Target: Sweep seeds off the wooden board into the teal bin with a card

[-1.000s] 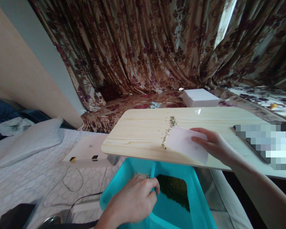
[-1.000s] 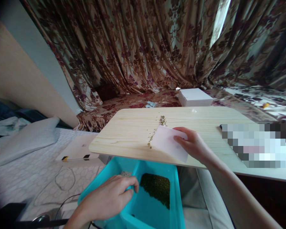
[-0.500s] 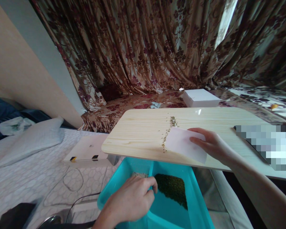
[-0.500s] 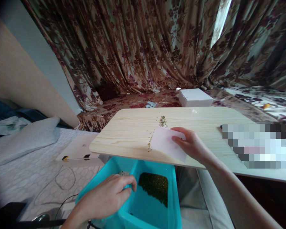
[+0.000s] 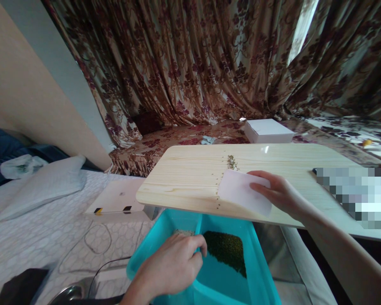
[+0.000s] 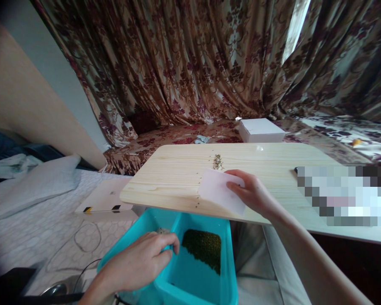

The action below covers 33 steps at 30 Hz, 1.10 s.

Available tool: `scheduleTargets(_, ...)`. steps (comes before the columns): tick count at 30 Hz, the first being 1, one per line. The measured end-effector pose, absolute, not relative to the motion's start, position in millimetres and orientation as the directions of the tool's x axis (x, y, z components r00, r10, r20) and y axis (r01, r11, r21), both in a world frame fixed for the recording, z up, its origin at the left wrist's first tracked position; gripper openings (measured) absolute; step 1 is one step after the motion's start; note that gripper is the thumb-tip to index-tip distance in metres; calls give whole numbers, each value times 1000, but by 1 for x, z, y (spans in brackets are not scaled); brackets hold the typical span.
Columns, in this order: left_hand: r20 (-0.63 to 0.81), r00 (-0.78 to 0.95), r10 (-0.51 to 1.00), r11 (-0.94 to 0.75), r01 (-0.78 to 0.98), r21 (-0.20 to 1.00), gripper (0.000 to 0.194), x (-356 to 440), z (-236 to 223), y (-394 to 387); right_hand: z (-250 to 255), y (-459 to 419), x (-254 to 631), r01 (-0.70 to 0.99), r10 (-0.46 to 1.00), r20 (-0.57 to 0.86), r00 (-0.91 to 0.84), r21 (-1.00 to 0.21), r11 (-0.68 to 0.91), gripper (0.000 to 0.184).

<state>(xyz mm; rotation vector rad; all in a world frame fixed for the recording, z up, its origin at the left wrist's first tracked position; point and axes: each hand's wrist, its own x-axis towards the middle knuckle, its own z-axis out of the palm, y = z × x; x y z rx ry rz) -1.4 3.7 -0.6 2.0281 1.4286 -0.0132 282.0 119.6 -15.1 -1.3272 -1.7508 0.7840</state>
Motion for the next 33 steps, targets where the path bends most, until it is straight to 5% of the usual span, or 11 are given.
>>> scheduleTargets(12, -347, 391, 852, -176, 840, 514, 31, -8, 0, 3, -10, 101, 281, 427, 942, 86, -325, -875, 228, 42)
scheduleTargets(18, -335, 411, 848, -203, 835, 511, 30, -5, -4, 3, -10, 104, 293, 525, 957, 287, -50, -807, 270, 34)
scheduleTargets(33, -351, 462, 815, -257, 830, 495, 30, 7, -7, 5, -15, 118, 315, 583, 935, 347, 69, -774, 245, 31)
